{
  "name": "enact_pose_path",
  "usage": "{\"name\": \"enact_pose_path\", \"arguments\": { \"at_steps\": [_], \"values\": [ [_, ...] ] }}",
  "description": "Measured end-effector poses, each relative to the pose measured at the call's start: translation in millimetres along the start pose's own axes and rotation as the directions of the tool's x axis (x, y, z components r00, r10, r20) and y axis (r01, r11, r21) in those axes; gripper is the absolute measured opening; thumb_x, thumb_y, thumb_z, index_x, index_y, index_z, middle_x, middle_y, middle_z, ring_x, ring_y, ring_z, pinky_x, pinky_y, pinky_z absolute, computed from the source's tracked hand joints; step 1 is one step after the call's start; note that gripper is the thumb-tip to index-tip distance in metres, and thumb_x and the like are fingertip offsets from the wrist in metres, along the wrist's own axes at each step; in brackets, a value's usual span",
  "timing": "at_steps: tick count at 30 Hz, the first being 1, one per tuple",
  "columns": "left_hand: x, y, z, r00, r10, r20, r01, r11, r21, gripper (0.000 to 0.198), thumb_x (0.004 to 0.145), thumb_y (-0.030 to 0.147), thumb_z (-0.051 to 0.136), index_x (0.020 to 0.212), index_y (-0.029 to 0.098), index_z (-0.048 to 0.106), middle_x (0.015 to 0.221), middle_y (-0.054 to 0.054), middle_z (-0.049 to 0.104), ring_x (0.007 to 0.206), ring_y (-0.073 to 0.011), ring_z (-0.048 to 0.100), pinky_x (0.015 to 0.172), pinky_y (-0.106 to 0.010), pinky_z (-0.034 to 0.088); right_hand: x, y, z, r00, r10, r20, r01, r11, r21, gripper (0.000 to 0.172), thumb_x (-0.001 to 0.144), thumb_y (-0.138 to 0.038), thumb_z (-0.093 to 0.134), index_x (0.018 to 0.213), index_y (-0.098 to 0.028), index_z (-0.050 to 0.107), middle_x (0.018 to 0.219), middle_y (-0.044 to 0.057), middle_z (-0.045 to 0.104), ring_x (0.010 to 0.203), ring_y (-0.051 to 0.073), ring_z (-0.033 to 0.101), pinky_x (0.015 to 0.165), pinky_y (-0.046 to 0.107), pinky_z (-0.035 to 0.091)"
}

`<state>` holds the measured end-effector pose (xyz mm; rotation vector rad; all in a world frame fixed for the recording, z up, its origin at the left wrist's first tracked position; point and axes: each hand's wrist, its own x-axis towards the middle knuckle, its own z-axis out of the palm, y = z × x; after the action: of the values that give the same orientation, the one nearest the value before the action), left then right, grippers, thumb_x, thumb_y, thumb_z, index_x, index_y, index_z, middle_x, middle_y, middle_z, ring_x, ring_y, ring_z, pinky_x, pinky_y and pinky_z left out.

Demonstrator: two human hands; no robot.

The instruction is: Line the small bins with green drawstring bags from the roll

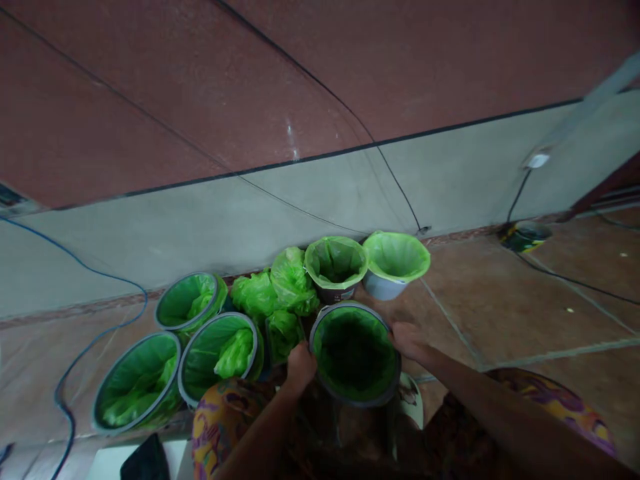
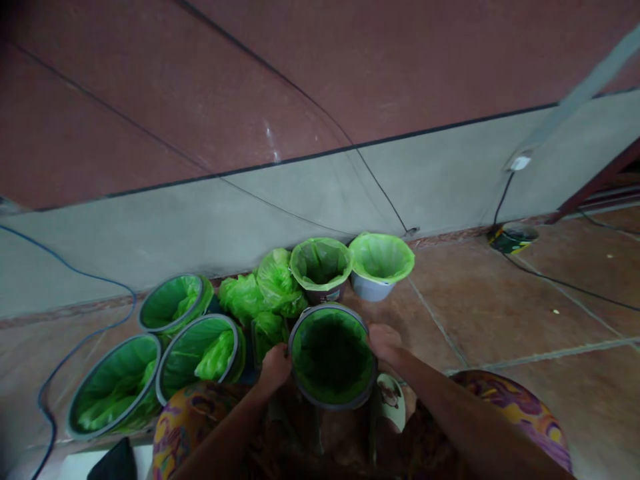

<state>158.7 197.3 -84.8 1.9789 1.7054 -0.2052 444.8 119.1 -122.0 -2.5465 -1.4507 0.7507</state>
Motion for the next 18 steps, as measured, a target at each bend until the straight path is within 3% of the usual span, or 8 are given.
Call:
{"name": "enact_pose_path", "arguments": {
  "at_steps": [5, 11, 18],
  "values": [
    [6.7, 2.0, 6.7, 1.000, -0.019, 0.005, 0.019, 0.999, 0.035, 0.029, 0.087, 0.009, 0.044, 0.107, 0.008, 0.065, 0.106, -0.018, 0.071, 0.103, -0.0231, 0.066, 0.083, -0.026, 0.044, 3.3, -11.3, -10.0, 0.997, -0.005, 0.071, 0.014, 0.993, -0.119, 0.021, 0.085, -0.023, 0.055, 0.085, -0.013, 0.074, 0.099, 0.019, 0.072, 0.090, 0.027, 0.067, 0.076, 0.030, 0.046],
    [8.9, 6.9, 5.4, 0.998, -0.044, 0.032, 0.042, 0.997, 0.059, 0.026, 0.089, 0.012, 0.044, 0.104, 0.009, 0.065, 0.107, -0.017, 0.070, 0.106, -0.0226, 0.065, 0.082, -0.024, 0.043, 4.2, -16.9, -13.7, 0.990, -0.053, 0.130, 0.079, 0.976, -0.201, 0.032, 0.089, -0.021, 0.045, 0.100, -0.006, 0.072, 0.102, 0.024, 0.071, 0.093, 0.032, 0.067, 0.073, 0.034, 0.047],
    [11.4, 10.7, 5.1, 0.995, -0.076, 0.063, 0.067, 0.989, 0.133, 0.029, 0.088, 0.009, 0.043, 0.106, 0.009, 0.065, 0.108, -0.016, 0.070, 0.105, -0.0218, 0.065, 0.081, -0.024, 0.045, 12.3, -15.6, -8.4, 0.986, -0.036, 0.162, 0.070, 0.975, -0.211, 0.027, 0.085, -0.021, 0.052, 0.094, -0.008, 0.075, 0.106, 0.025, 0.071, 0.100, 0.035, 0.067, 0.077, 0.035, 0.051]
  ]
}}
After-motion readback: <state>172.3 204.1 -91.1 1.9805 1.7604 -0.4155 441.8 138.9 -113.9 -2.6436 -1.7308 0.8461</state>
